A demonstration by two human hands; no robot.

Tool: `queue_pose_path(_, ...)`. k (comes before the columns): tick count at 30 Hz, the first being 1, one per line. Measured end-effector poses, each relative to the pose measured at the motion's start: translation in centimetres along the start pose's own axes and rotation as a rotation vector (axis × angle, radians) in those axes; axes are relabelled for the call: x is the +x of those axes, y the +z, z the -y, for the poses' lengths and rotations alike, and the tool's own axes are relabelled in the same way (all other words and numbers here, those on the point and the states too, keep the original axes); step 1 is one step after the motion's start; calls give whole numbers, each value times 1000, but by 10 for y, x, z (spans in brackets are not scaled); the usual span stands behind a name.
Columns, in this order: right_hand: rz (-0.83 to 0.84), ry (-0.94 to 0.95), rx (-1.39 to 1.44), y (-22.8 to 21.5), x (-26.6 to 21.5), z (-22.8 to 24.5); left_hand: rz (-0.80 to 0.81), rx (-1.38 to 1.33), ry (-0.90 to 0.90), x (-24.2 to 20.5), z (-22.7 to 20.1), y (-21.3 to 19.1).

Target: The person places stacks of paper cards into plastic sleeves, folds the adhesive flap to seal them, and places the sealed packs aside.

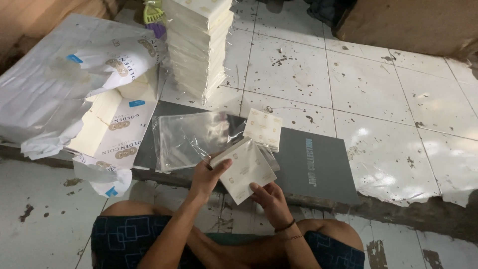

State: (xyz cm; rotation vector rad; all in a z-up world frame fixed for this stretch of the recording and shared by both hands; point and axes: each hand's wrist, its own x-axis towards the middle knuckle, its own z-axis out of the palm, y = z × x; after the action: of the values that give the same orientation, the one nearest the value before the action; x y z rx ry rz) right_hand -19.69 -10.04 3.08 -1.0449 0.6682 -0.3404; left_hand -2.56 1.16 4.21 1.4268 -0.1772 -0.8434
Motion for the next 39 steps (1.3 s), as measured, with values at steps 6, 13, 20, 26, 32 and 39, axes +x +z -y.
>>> queue_pose_path(6,62,-215,103,-3,-3,4,232,190,86,-32,-2,14)
queue_pose_path(13,112,-274,52,-9,-16,4,154,-6,177,-43,-35,24)
queue_pose_path(20,59,-267,148,-9,-33,10,240,71,200,-63,-10,38)
queue_pose_path(26,35,-226,242,-14,-32,0,41,-192,141,-67,-16,45)
queue_pose_path(32,-134,-114,264,-27,-25,-20,-82,-244,281,-81,15,64)
queue_pose_path(39,-137,-145,349,-36,-25,-38,-204,-72,196,-92,49,77)
